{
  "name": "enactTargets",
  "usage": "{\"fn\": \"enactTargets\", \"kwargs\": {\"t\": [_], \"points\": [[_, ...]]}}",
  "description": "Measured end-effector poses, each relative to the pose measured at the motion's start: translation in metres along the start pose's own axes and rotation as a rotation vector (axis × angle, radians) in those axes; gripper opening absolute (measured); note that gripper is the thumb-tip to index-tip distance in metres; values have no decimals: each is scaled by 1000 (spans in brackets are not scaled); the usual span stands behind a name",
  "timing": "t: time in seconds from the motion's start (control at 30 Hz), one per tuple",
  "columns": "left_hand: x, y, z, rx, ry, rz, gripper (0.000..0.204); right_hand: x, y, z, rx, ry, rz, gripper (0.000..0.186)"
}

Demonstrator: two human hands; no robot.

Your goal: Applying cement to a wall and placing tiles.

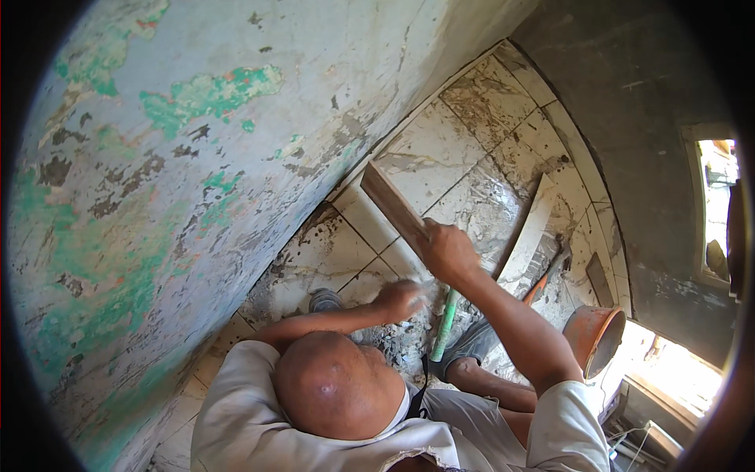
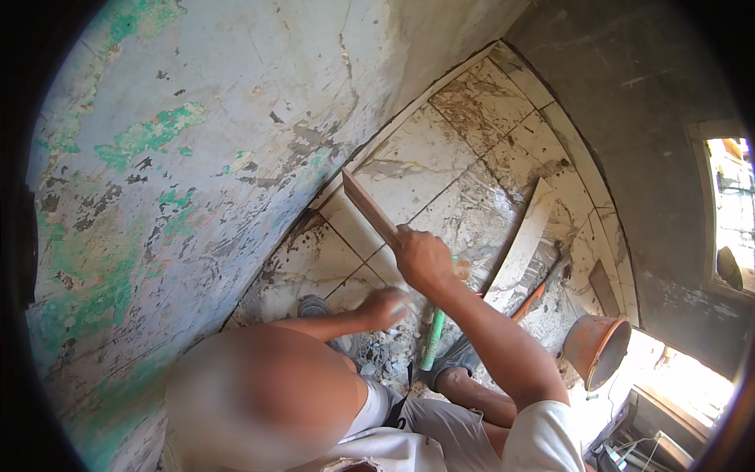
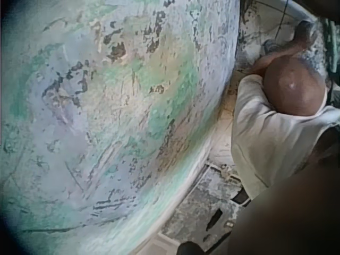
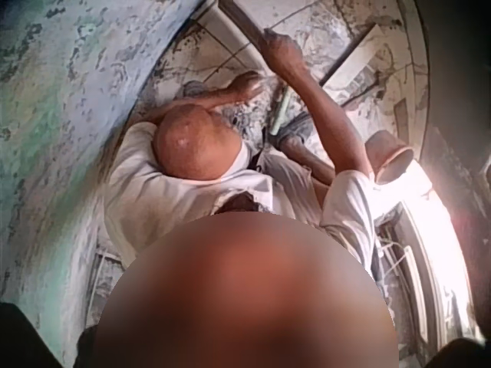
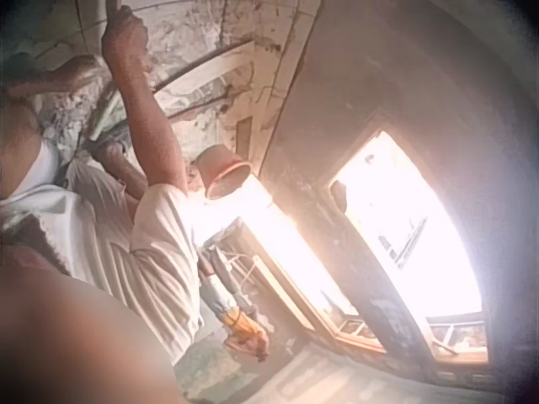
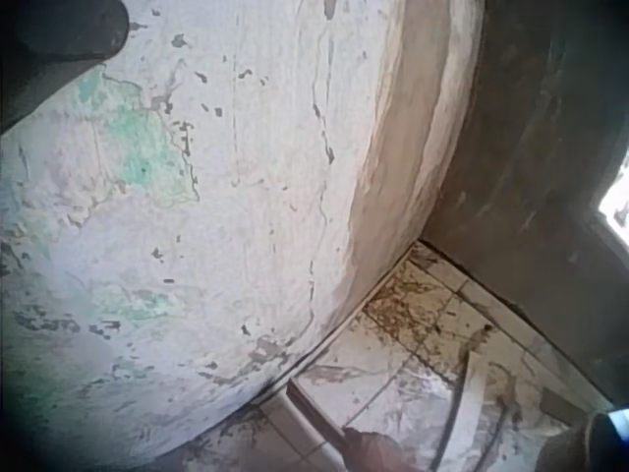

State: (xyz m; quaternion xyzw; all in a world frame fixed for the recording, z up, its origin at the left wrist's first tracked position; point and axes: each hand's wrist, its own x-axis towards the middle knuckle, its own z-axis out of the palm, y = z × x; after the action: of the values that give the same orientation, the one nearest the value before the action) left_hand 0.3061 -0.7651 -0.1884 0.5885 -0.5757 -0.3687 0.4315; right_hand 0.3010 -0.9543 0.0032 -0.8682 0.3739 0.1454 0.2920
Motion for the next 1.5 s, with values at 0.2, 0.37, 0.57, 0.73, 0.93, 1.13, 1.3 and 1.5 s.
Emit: {"fn": "enactTargets", "kwargs": {"t": [0.2, 0.37, 0.57, 0.73, 0.93, 1.13, 1.3, 1.5], "points": [[2, -23, -59, 179, 660, -344, 44, 1, -20, 38, 36, 2, -20, 35], [-9, -31, -78, 342, 586, -289, 72, 2, -23, 50, -13, 53, -66, 24], [-4, -44, -86, 386, 600, -327, 77, 5, -23, 48, -49, 55, -102, 23], [9, -51, -104, 345, 729, -298, 73, 4, -30, 50, -106, -9, -87, 28], [19, -51, -117, 242, 836, -356, 69, 0, -36, 55, -134, 14, -100, 27], [21, -55, -126, 211, 912, -307, 69, -1, -37, 62, -195, 56, -128, 24], [18, -59, -129, 136, 915, -307, 70, -2, -34, 69, -191, 110, -168, 24], [19, -58, -135, 153, 905, -305, 65, -1, -32, 71, -190, 137, -150, 23]]}}
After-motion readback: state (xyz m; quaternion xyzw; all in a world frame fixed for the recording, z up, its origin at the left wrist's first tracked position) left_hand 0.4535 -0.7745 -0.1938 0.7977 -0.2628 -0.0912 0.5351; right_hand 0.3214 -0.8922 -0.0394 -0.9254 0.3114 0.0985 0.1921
